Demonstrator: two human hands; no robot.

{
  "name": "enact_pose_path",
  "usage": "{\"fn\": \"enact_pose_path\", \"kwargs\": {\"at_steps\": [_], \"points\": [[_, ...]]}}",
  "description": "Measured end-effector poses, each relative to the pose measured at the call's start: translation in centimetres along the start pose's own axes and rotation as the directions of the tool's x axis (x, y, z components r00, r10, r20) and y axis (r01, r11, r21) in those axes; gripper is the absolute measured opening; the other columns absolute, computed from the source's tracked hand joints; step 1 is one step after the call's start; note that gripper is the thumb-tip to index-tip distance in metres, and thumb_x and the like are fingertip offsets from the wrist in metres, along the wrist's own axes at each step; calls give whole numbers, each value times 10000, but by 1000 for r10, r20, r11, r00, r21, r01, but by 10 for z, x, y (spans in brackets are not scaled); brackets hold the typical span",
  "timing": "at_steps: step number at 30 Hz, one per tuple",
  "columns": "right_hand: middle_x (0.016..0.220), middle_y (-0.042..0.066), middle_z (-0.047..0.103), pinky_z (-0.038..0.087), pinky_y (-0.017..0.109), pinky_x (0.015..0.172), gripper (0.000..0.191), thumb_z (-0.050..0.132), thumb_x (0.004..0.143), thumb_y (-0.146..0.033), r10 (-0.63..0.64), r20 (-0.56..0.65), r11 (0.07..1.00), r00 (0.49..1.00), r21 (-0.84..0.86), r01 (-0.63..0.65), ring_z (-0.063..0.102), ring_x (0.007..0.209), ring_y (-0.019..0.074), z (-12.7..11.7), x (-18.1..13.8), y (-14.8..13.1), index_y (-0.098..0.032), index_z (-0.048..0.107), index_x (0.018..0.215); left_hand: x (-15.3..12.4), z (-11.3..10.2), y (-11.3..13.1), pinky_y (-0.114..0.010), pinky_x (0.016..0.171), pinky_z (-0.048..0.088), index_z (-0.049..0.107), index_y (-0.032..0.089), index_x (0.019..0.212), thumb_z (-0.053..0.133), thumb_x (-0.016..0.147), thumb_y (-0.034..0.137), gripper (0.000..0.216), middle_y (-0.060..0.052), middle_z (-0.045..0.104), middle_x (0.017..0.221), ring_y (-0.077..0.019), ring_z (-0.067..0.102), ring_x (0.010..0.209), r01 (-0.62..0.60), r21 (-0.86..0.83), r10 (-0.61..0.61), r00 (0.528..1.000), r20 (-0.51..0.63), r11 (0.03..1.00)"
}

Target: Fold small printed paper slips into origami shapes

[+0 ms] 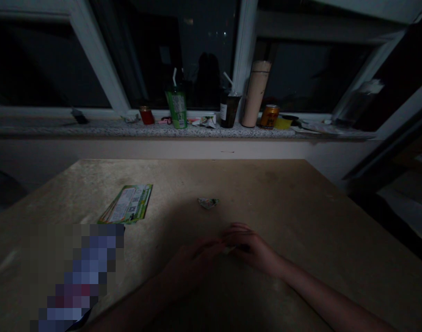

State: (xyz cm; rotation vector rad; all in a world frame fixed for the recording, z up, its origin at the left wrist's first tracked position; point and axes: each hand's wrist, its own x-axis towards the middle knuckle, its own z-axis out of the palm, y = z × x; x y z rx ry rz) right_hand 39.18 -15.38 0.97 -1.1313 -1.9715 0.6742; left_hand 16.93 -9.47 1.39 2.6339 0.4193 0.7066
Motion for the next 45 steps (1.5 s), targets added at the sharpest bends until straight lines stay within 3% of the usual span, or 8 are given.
{"fn": "enact_pose_path", "kwargs": {"at_steps": [6, 11, 20, 26, 31, 33, 37, 45], "points": [[1041, 47, 707, 330, 428, 1034, 219, 566, 886, -182, 30, -5, 999, 1000, 14, -30, 642, 979, 190, 3, -1, -1, -244, 661, 1074, -3, 6, -8, -332, 836, 537, 387, 290, 1283, 418, 879, 88, 452, -44, 592, 1218, -194, 625, 1021, 40, -18, -41, 998, -54, 999], [1000, 47, 718, 350, 416, 1012, 201, 567, 887, -191, 27, -34, 1000, 999, 5, -27, 641, 952, 193, 4, -2, -2, -232, 666, 1057, 0, 0, -4, -343, 867, 513, 362, 299, 1318, 409, 890, 98, 475, -34, 594, 1227, -197, 609, 1050, 37, -44, -37, 999, 19, 998], [899, 66, 694, 459, 361, 853, 156, 574, 871, -220, 56, -111, 998, 992, 22, -53, 606, 949, 212, 6, -1, 0, -212, 690, 974, 2, -10, 4, -345, 846, 508, 505, 253, 1215, 488, 882, 238, 334, -41, 662, 1113, -227, 642, 972, 159, -67, -159, 987, 13, 985], [1008, 72, 671, 485, 342, 826, 224, 604, 846, -258, 248, -169, 961, 954, 170, -220, 610, 954, 210, 9, -3, 1, -213, 654, 1059, 4, -1, -3, -315, 768, 530, 594, 254, 1105, 478, 889, 299, 249, -15, 710, 960, -203, 678, 823, 321, -168, -329, 944, -17, 932], [818, 14, 656, 503, 277, 684, 309, 603, 846, -296, 379, -117, 883, 918, 341, -322, 626, 755, 160, 9, -3, 0, -197, 576, 1138, -1, -1, -9, -384, 864, 485, 608, 247, 1082, 547, 843, 353, 269, -43, 682, 1056, -241, 635, 958, 337, -148, -349, 935, -62, 930], [785, 7, 637, 499, 278, 683, 291, 602, 849, -307, 378, -119, 890, 918, 322, -324, 613, 739, 158, 9, -3, 0, -190, 587, 1115, -1, -4, -9, -402, 876, 476, 610, 241, 1082, 520, 855, 364, 273, -49, 674, 1067, -247, 621, 977, 363, -143, -377, 922, -88, 921], [963, 51, 644, 480, 327, 819, 246, 593, 861, -268, 306, -119, 939, 945, 202, -279, 588, 934, 199, 8, -3, 0, -223, 640, 1098, 4, -9, -10, -375, 824, 499, 616, 222, 1053, 430, 914, 353, 267, -53, 677, 1016, -229, 630, 929, 449, -141, -461, 885, -67, 882], [930, 47, 628, 428, 348, 865, 337, 512, 913, -190, 195, -36, 981, 980, -16, -195, 550, 940, 200, 6, -2, 2, -266, 581, 1234, 11, -5, -12, -351, 751, 484, 635, 217, 965, 597, 832, 328, 178, -22, 656, 893, -223, 607, 814, 468, -39, -469, 883, -13, 883]]}}
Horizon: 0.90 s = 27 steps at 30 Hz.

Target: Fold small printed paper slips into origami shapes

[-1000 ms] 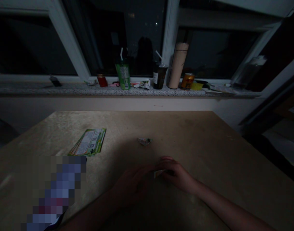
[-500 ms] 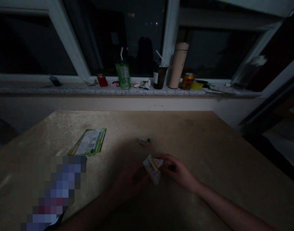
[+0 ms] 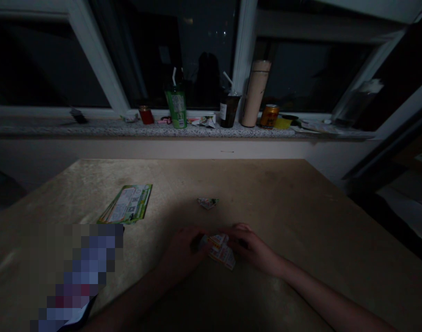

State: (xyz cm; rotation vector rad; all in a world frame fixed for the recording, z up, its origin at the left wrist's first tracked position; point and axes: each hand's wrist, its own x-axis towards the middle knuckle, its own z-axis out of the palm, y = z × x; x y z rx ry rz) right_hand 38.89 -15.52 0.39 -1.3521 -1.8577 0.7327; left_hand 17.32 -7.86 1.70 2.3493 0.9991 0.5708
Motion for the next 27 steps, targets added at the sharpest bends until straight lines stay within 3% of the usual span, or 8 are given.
{"fn": "enact_pose_path", "kwargs": {"at_steps": [13, 18, 20, 22, 25, 27], "points": [[888, 41, 638, 397, 357, 872, 301, 503, 889, -114, -17, -104, 990, 994, -141, 2, 550, 895, 189, 10, 8, -2, -237, 614, 1141, 2, 0, 1, -395, 838, 418, 624, 204, 883, 629, 802, 281, 112, -26, 590, 934, -243, 551, 907, -41, 141, 34, 998, 51, 989], [953, 62, 642, 395, 392, 900, 276, 535, 891, -148, -107, -74, 933, 991, -353, 74, 550, 947, 205, 11, 7, -2, -245, 636, 1129, 3, -4, -1, -395, 837, 409, 632, 206, 887, 614, 814, 264, 95, -25, 600, 916, -237, 563, 885, -29, 156, 20, 998, 63, 987], [1106, 80, 625, 348, 456, 977, 301, 541, 885, -151, -166, -37, 873, 985, -470, 129, 521, 1061, 237, 14, 5, -2, -250, 622, 1157, 3, -4, -2, -401, 855, 398, 637, 213, 897, 628, 806, 275, 110, -25, 602, 935, -240, 561, 911, -28, 158, 17, 998, 68, 987], [1264, 64, 571, 249, 499, 1063, 347, 521, 893, -148, -245, 73, 810, 967, -532, 246, 463, 1189, 245, 17, 3, -2, -262, 577, 1216, 4, -4, -4, -414, 864, 389, 640, 213, 896, 636, 803, 292, 122, -28, 601, 944, -251, 559, 929, -22, 165, 10, 998, 69, 986], [1350, 28, 523, 194, 459, 1115, 355, 507, 907, -166, -309, 226, 757, 924, -529, 383, 406, 1271, 217, 20, 1, -5, -251, 541, 1250, 4, -2, -5, -440, 861, 381, 642, 203, 880, 634, 804, 321, 141, -39, 591, 950, -269, 554, 938, 0, 182, -11, 998, 59, 983], [1360, 25, 516, 211, 440, 1115, 340, 508, 907, -173, -309, 253, 746, 917, -534, 398, 410, 1268, 219, 20, 1, -8, -229, 549, 1240, 3, -3, -6, -445, 868, 377, 643, 203, 883, 640, 794, 323, 149, -44, 582, 974, -273, 549, 955, 13, 187, -23, 998, 55, 982]]}}
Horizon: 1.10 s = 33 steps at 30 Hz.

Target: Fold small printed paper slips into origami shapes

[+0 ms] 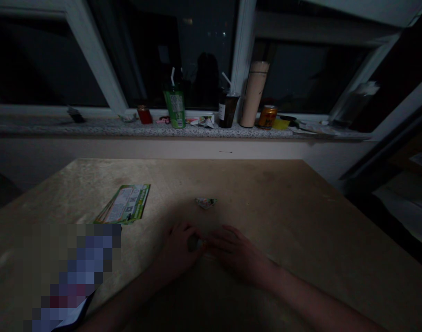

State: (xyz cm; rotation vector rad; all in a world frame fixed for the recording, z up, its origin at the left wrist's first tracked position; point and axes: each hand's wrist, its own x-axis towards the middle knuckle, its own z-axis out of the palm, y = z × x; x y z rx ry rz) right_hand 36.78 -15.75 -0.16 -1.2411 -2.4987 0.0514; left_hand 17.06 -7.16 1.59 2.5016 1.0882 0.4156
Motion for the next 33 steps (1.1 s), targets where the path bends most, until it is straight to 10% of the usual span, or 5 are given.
{"fn": "enact_pose_path", "kwargs": {"at_steps": [23, 33], "points": [[1210, 53, 610, 355, 371, 984, 288, 485, 916, -177, 47, 8, 998, 999, 40, -47, 516, 1096, 204, -4, 4, -3, -208, 565, 1190, -1, -27, 0, -436, 874, 378, 723, 280, 853, 554, 781, 141, 230, 12, 712, 934, -236, 618, 917, -126, -48, 132, 983, 125, 991], [1213, 40, 613, 343, 353, 1002, 304, 474, 920, -186, 68, -1, 997, 998, 43, -68, 512, 1109, 197, 0, 4, -2, -209, 562, 1210, -26, -2, 18, -409, 905, 430, 666, 191, 1008, 452, 800, -47, 381, -72, 701, 1036, -245, 638, 940, -335, 361, 312, 942, 123, 870]]}}
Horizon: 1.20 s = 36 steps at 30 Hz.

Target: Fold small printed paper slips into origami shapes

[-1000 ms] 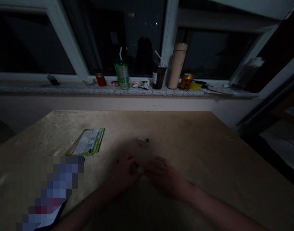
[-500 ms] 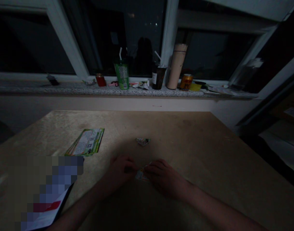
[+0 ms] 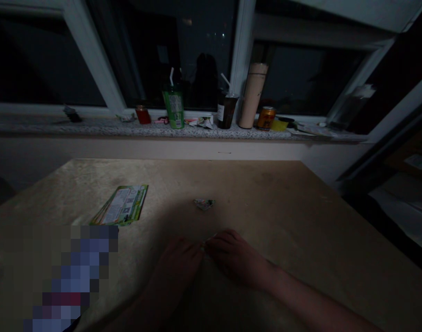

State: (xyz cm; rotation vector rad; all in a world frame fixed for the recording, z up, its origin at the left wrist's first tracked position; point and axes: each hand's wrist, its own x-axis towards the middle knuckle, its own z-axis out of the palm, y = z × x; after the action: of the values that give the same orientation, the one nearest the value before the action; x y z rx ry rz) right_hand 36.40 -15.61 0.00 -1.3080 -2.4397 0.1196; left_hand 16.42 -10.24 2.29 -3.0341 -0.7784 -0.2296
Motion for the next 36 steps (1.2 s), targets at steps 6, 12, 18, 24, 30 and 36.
{"fn": "enact_pose_path", "kwargs": {"at_steps": [6, 12, 18, 24, 30, 36], "points": [[1342, 45, 534, 227, 358, 1098, 305, 421, 960, -221, -49, -8, 998, 999, -46, 48, 412, 1261, 176, 0, 0, 0, -174, 544, 1235, -4, 0, 24, -409, 913, 436, 670, 127, 1060, 405, 792, -59, 421, -107, 695, 1053, -245, 637, 951, 29, 278, -32, 999, 6, 960], [1274, 68, 574, 319, 370, 1005, 308, 439, 953, -213, 26, 74, 998, 997, -55, -21, 467, 1193, 197, 1, 1, -3, -212, 545, 1242, -18, 16, 40, -468, 903, 405, 611, 101, 1191, 407, 829, 97, 416, -155, 624, 1197, -312, 571, 1065, 106, 290, -79, 991, -106, 951], [1084, 88, 607, 436, 323, 844, 332, 434, 941, -201, 128, 56, 984, 990, 116, -134, 544, 973, 192, 1, 5, -8, -194, 494, 1267, -30, 27, 35, -467, 934, 376, 545, 73, 1259, 469, 887, 346, 468, -178, 580, 1263, -338, 537, 1119, 41, 221, -4, 986, -164, 974], [1054, 104, 586, 450, 345, 817, 408, 483, 894, -177, 118, 87, 989, 989, 76, -125, 530, 935, 216, 3, 9, -9, -165, 467, 1301, -29, 17, 33, -437, 960, 411, 519, 67, 1297, 477, 891, 440, 554, -193, 516, 1332, -335, 522, 1179, -2, 142, 9, 999, -47, 990], [991, 105, 594, 450, 343, 766, 328, 432, 932, -197, 93, 61, 996, 994, 11, -94, 526, 873, 211, 7, 9, -7, -151, 515, 1246, -30, 18, 33, -409, 968, 438, 471, 23, 1326, 478, 893, 425, 591, -222, 454, 1372, -330, 475, 1233, -13, 64, 14, 1000, -17, 998], [1034, 104, 590, 444, 343, 816, 322, 427, 952, -281, 90, 115, 996, 989, -29, -87, 528, 907, 217, -2, 11, -14, -149, 508, 1234, -33, 16, 26, -427, 992, 403, 517, 76, 1298, 459, 900, 439, 541, -189, 498, 1350, -326, 484, 1222, 15, 61, -12, 999, -51, 998]]}}
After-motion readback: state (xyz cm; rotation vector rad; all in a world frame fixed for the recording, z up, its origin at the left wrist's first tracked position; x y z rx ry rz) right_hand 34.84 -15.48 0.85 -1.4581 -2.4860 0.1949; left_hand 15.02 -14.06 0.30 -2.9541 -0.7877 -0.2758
